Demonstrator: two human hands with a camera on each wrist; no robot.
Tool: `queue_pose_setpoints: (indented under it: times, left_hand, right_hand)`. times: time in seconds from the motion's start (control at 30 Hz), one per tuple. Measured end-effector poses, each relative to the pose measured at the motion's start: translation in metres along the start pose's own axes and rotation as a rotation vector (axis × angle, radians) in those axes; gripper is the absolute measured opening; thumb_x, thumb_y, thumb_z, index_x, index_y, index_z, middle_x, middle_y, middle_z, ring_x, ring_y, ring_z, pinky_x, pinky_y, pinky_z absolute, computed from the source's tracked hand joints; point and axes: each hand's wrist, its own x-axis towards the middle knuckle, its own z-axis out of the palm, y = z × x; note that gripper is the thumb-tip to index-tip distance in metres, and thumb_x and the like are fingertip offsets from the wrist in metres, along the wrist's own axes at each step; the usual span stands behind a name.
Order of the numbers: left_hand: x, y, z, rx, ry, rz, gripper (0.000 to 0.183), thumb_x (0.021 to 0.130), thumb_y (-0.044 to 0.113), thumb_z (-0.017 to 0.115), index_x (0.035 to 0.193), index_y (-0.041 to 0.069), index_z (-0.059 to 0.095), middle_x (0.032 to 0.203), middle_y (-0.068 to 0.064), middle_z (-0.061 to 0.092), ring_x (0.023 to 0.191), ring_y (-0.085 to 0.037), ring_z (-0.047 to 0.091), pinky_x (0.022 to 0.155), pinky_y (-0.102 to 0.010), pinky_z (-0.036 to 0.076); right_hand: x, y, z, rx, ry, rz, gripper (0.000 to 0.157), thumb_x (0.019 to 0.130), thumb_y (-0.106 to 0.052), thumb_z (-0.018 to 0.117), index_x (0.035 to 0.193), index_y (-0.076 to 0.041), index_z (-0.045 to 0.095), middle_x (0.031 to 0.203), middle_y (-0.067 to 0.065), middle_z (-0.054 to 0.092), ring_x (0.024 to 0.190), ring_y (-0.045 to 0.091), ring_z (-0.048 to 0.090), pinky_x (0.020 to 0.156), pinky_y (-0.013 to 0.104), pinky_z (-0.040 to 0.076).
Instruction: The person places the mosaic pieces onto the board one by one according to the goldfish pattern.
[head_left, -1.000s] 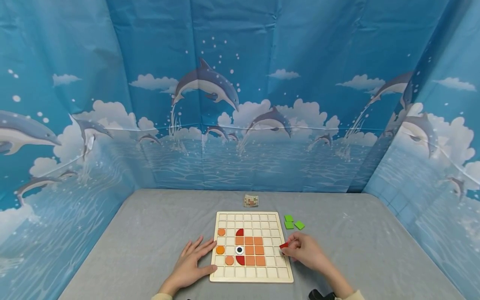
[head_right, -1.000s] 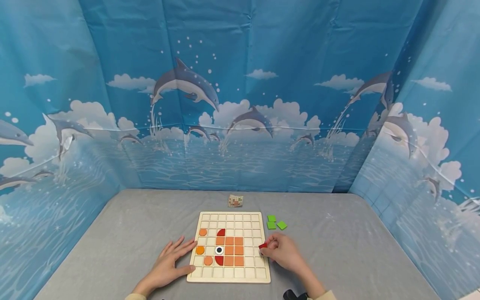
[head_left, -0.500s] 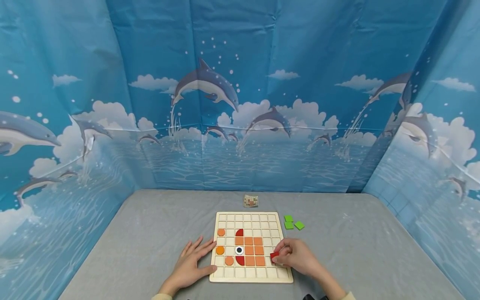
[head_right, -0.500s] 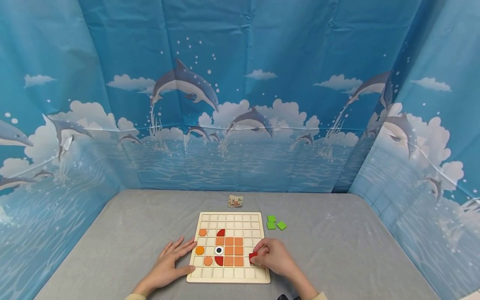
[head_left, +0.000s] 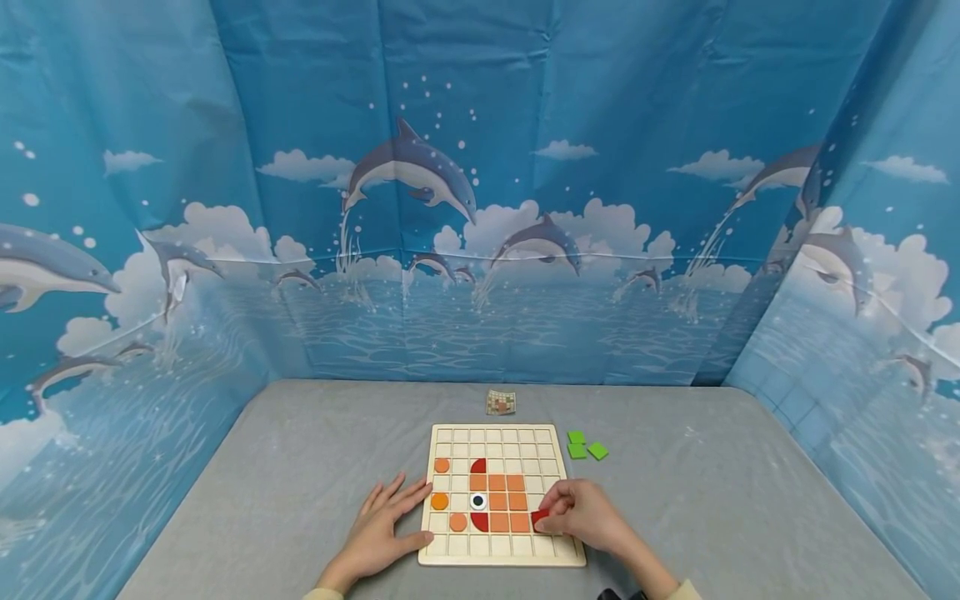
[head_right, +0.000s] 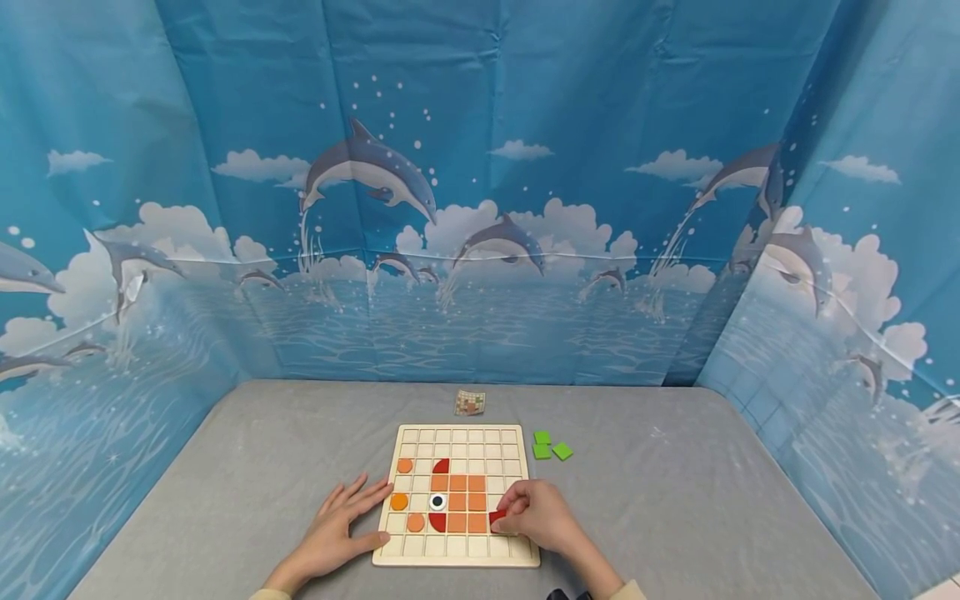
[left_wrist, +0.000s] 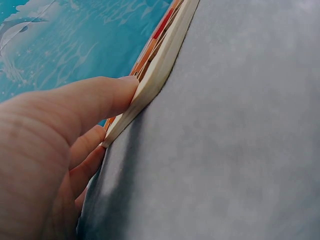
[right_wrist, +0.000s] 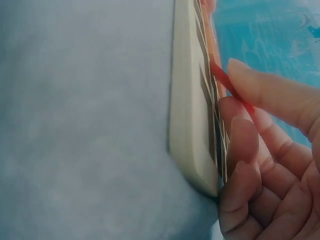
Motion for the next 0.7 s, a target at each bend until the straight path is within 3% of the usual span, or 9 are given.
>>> queue_pose_setpoints:
  times: [0.37, 0.7]
  left_hand:
    - [-0.0001, -0.0004, -0.0002, -0.001, 0.000, -0.001, 0.069, 0.081, 0.049, 0.069, 0.139, 0.017, 0.051, 0.144, 0.000, 0.044, 0.140, -0.034, 0.019, 0.108, -0.055, 0.001]
    - [-0.0004, 0.0015, 0.0003, 0.003, 0.005, 0.000, 0.068, 0.081, 0.048, 0.069, 0.139, 0.016, 0.052, 0.144, -0.001, 0.044, 0.140, -0.034, 0.019, 0.108, -0.055, 0.001]
  right_hand:
    - [0.0010, -0.0008, 0.0013, -0.043, 0.017, -0.001, 0.013, 0.077, -0.016, 0.079, 0.080, -0.007, 0.070, 0.063, -0.002, 0.060, 0.051, 0.011, 0.052, 0.043, 0.022, 0.042]
    - [-0.0009, -0.0022, -0.0005, -0.024, -0.017, -0.019, 0.015, 0.072, -0.006, 0.082, 0.081, -0.004, 0.070, 0.065, 0.000, 0.058, 0.057, 0.014, 0.052, 0.048, 0.022, 0.041]
